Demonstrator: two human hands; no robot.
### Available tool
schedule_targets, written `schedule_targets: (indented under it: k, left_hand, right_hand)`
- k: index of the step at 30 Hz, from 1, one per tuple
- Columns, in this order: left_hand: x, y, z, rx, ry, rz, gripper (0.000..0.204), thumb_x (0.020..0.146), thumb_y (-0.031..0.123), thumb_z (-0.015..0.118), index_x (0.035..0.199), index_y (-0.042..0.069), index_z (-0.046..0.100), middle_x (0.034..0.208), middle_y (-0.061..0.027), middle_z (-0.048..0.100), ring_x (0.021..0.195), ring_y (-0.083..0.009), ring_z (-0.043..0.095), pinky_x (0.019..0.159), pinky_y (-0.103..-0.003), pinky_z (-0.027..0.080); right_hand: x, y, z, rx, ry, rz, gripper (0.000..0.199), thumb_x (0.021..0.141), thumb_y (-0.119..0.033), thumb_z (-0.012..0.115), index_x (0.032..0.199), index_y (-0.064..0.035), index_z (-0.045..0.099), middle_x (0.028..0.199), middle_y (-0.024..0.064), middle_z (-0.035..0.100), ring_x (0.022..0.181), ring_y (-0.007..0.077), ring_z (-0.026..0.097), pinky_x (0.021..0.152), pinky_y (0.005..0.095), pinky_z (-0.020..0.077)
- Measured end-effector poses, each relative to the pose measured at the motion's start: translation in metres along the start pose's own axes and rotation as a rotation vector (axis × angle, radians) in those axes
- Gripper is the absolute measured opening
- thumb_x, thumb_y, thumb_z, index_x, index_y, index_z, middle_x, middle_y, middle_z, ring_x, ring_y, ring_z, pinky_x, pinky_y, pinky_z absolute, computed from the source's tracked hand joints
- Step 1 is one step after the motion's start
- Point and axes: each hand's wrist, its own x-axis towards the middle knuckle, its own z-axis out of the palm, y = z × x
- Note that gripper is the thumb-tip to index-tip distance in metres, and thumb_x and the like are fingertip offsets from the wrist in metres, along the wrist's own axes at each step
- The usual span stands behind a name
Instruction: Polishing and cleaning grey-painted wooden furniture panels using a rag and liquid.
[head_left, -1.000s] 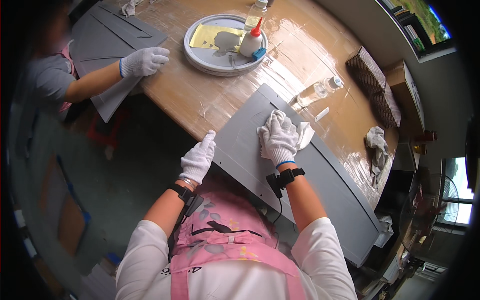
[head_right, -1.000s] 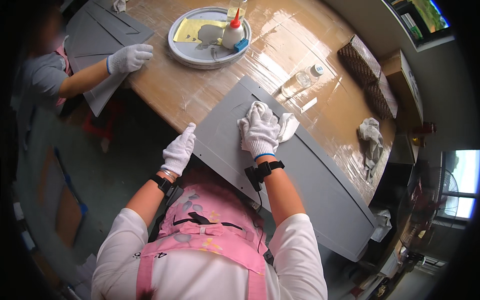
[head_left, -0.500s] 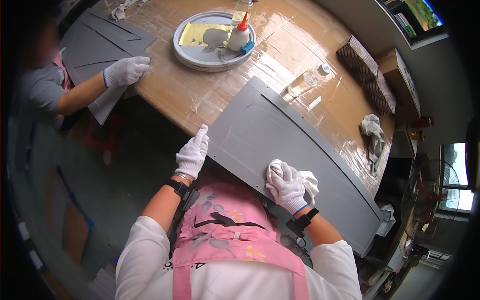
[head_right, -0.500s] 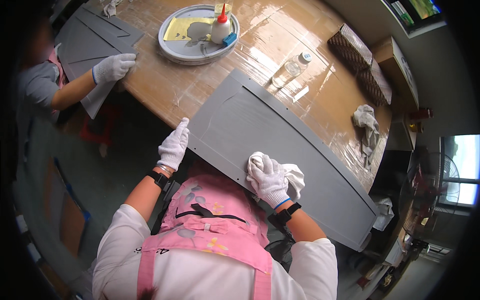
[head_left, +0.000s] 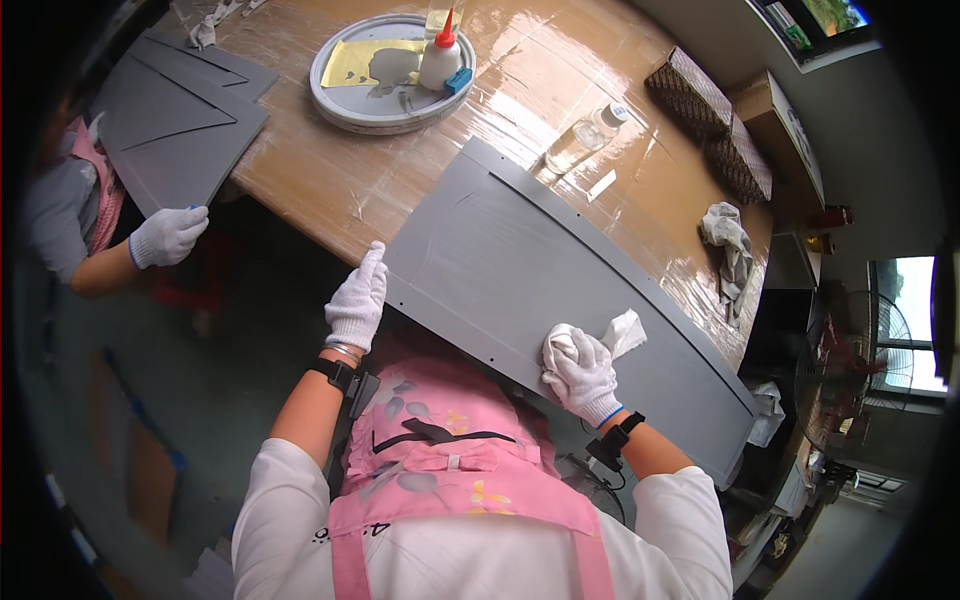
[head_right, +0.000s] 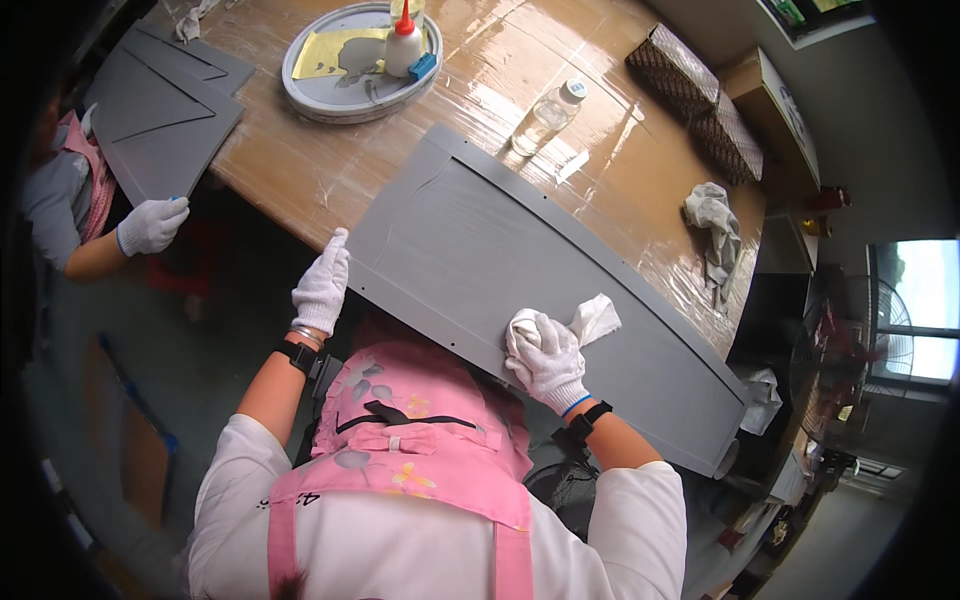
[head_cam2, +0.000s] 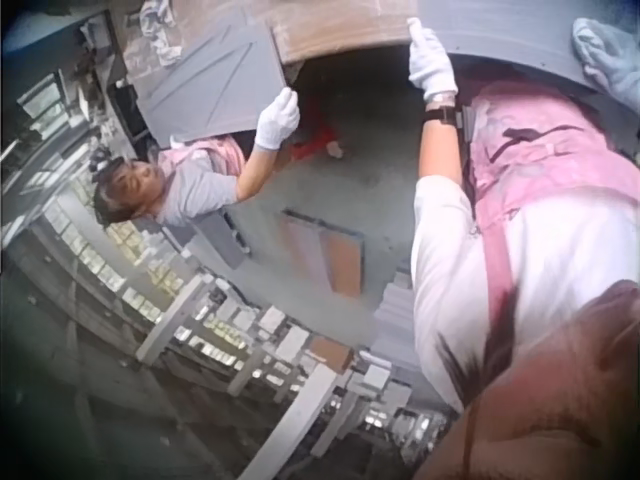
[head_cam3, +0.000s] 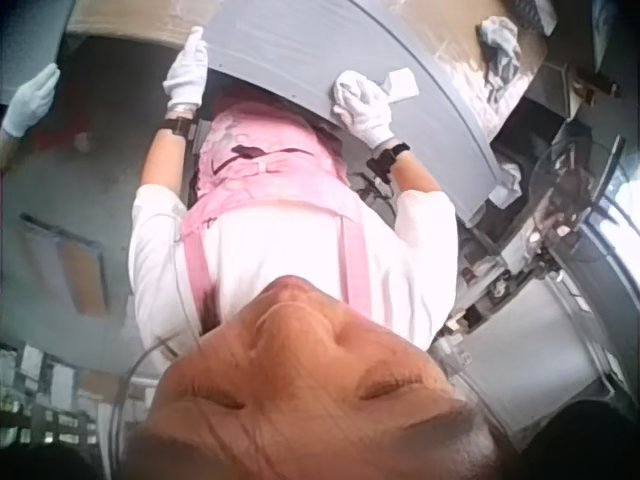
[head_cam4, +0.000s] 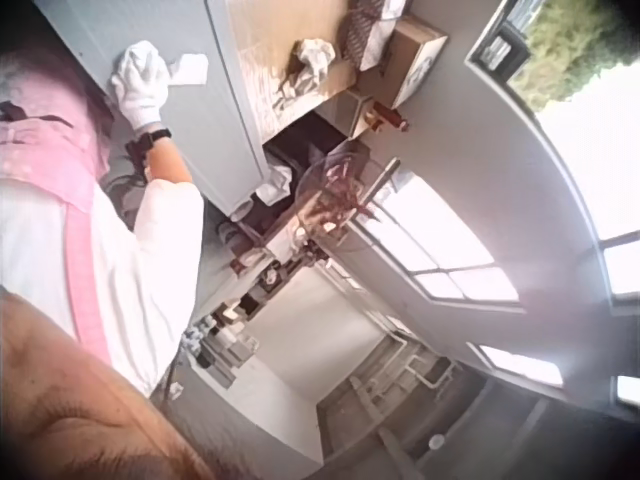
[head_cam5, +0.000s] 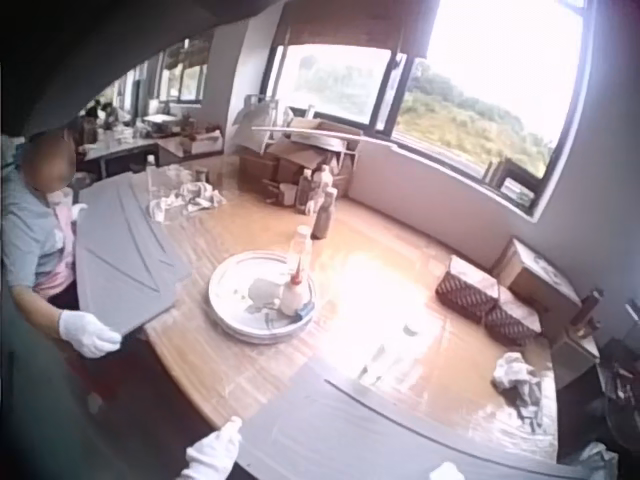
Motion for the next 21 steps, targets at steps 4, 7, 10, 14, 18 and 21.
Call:
schedule_targets:
  k: [4,7,10,14,18,21]
  left_hand:
    - [-0.002,-0.001,0.001,-0.049,0.024,0.004,0.043,0.102,0.031,0.049,0.144,0.023,0.046,0.093,-0.0185,0.066,0.080,-0.0399,0.064,0.068,-0.048,0.051]
    - [0.000,0.000,-0.001,0.050,-0.041,-0.068,0.043,0.103,0.037,0.045,0.146,0.029,0.045,0.096,-0.0176,0.068,0.082,-0.0408,0.064,0.069,-0.049,0.051]
    - [0.002,0.001,-0.003,0.029,-0.036,-0.040,0.044,0.104,0.041,0.042,0.147,0.032,0.043,0.099,-0.0173,0.069,0.084,-0.0414,0.065,0.069,-0.050,0.050]
    - [0.002,-0.001,-0.003,0.002,-0.042,-0.010,0.044,0.105,0.040,0.042,0.148,0.029,0.042,0.103,-0.0178,0.069,0.084,-0.0410,0.065,0.068,-0.048,0.051]
    - [0.002,-0.004,0.001,0.006,-0.007,0.029,0.045,0.105,0.040,0.041,0.148,0.027,0.042,0.105,-0.0180,0.069,0.084,-0.0410,0.065,0.068,-0.048,0.051]
    - [0.002,-0.005,0.003,-0.026,0.025,0.047,0.045,0.105,0.040,0.041,0.148,0.028,0.042,0.105,-0.0178,0.069,0.084,-0.0409,0.066,0.067,-0.048,0.051]
  right_hand:
    - [0.078,-0.023,0.021,0.057,0.057,0.039,0.047,0.082,-0.041,0.070,0.121,-0.0168,0.065,0.136,0.0220,0.047,0.119,0.0413,0.049,0.101,0.0528,0.0393]
    - [0.165,-0.032,0.040,0.141,0.215,-0.085,0.047,0.081,-0.040,0.070,0.120,-0.0151,0.063,0.131,0.0202,0.049,0.115,0.0397,0.050,0.100,0.0516,0.0394]
    - [0.182,0.005,0.037,0.162,0.196,0.113,0.042,0.084,-0.040,0.067,0.117,-0.0140,0.064,0.131,0.0161,0.051,0.115,0.0376,0.050,0.098,0.0497,0.0405]
    - [0.081,0.078,0.008,-0.077,0.110,0.393,0.040,0.085,-0.039,0.063,0.112,-0.0094,0.065,0.121,0.0170,0.055,0.112,0.0365,0.049,0.095,0.0498,0.0402]
    - [0.023,0.102,-0.009,-0.189,0.018,0.627,0.041,0.085,-0.039,0.064,0.114,-0.0108,0.066,0.120,0.0146,0.055,0.109,0.0349,0.053,0.091,0.0484,0.0446]
    - [0.067,0.073,0.002,-0.136,0.034,0.523,0.037,0.083,-0.039,0.065,0.107,-0.0108,0.065,0.118,0.0144,0.055,0.105,0.0344,0.053,0.089,0.0478,0.0450]
